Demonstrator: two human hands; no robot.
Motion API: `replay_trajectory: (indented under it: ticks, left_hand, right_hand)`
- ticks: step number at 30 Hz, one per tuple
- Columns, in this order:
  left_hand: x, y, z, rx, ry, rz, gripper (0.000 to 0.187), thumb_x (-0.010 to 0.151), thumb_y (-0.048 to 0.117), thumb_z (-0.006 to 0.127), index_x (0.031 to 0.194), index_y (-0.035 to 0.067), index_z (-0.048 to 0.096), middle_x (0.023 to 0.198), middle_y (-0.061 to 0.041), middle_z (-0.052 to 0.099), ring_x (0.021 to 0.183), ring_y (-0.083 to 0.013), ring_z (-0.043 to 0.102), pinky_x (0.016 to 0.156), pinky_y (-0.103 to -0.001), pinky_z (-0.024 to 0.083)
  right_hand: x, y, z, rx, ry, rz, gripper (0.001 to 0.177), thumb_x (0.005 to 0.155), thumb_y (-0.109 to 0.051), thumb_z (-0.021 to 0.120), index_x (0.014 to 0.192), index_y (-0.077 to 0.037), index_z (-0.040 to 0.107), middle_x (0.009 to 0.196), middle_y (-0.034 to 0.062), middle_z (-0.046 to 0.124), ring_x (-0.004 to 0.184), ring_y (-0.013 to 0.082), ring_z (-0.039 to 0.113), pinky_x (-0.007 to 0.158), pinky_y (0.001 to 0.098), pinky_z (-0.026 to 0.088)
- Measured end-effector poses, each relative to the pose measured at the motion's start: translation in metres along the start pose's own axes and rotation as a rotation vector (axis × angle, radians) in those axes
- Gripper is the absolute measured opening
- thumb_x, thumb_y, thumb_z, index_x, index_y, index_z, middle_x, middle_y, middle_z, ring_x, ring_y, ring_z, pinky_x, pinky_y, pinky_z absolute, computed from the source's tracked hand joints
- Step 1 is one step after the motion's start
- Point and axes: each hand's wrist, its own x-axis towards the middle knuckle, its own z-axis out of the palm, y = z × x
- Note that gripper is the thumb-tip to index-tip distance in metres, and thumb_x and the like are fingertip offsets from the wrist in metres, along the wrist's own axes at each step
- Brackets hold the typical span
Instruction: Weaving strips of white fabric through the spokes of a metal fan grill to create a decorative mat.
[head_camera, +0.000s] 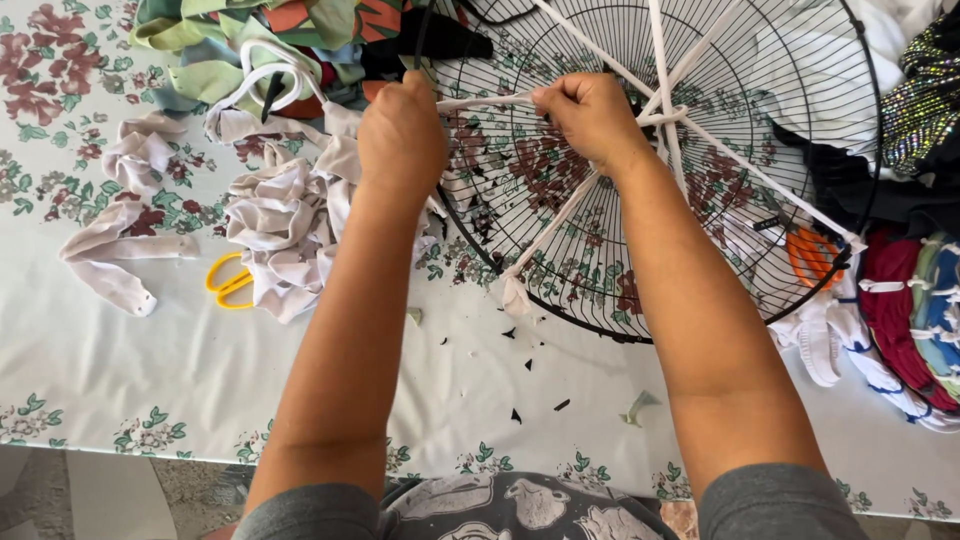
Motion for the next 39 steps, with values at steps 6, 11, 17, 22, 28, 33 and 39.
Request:
replay_trajectory:
  ticks: [6,11,17,22,28,33,39]
  left_hand:
    - [-0.002,-0.015,-0.043,-0.343,0.097,0.322,0.015,0.082,-0.002,0.067,0.096,0.002,0.069,0.09,-0.023,0.067,0.087,-0.042,0.066,0.078,-0.049,0.055]
    - [-0.009,-0.01,-0.055,-0.355,0.016,0.225,0.019,0.08,0.014,0.078,0.092,0.004,0.068,0.088,-0.022,0.067,0.086,-0.0391,0.066,0.076,-0.047,0.054]
    - [-0.011,0.006,-0.046,-0.052,-0.091,-0.034,0.062,0.064,0.036,0.094,0.099,-0.001,0.059,0.092,-0.022,0.069,0.083,-0.04,0.071,0.071,-0.046,0.058]
    - [-0.009,-0.012,0.004,0.101,-0.055,-0.018,0.01,0.091,0.013,0.068,0.083,0.007,0.068,0.083,-0.019,0.074,0.078,-0.0369,0.075,0.069,-0.045,0.061]
    - [-0.017,-0.03,-0.02,-0.214,-0.001,0.175,0.029,0.104,0.018,0.058,0.083,0.001,0.069,0.078,-0.024,0.07,0.074,-0.0448,0.068,0.066,-0.051,0.055]
    - [-0.02,-0.044,-0.003,-0.448,0.159,0.055,0.031,0.106,0.025,0.058,0.087,0.001,0.066,0.075,-0.023,0.066,0.071,-0.0452,0.064,0.062,-0.054,0.047]
    - [-0.02,-0.043,-0.004,-0.502,0.306,0.043,0.025,0.103,0.021,0.058,0.089,0.003,0.068,0.076,-0.023,0.066,0.07,-0.0444,0.064,0.061,-0.051,0.048]
  right_hand:
    - [0.006,0.015,0.001,0.494,-0.017,0.225,0.016,0.097,-0.021,0.071,0.09,-0.007,0.07,0.079,0.0016,0.066,0.057,0.0103,0.055,0.051,0.0267,0.047]
    - [0.002,-0.002,0.016,0.722,-0.049,0.169,0.015,0.095,-0.016,0.066,0.094,-0.002,0.071,0.086,0.0064,0.069,0.081,0.0152,0.069,0.063,0.0314,0.059]
    - [0.009,0.01,0.029,0.803,-0.068,0.158,0.014,0.095,-0.014,0.067,0.089,-0.002,0.064,0.083,0.0068,0.061,0.095,0.0227,0.076,0.065,0.0348,0.059]
    - [0.003,-0.002,0.031,0.972,-0.045,0.14,0.021,0.094,-0.01,0.065,0.078,-0.002,0.055,0.102,0.0199,0.078,0.091,0.0269,0.073,0.085,0.0424,0.067]
    - [0.003,0.006,0.042,1.445,0.156,0.214,0.014,0.091,-0.013,0.063,0.091,0.0,0.057,0.08,0.0143,0.068,0.081,0.024,0.071,0.086,0.0514,0.064]
    - [0.02,0.046,0.04,1.407,0.26,0.308,0.033,0.101,-0.025,0.073,0.095,-0.009,0.045,0.062,-0.0016,0.04,0.053,0.0117,0.036,0.05,0.0321,0.038]
    - [0.024,0.048,0.018,1.227,0.378,0.289,0.03,0.101,-0.022,0.072,0.106,-0.007,0.046,0.061,-0.0013,0.039,0.049,0.0114,0.03,0.048,0.0328,0.032]
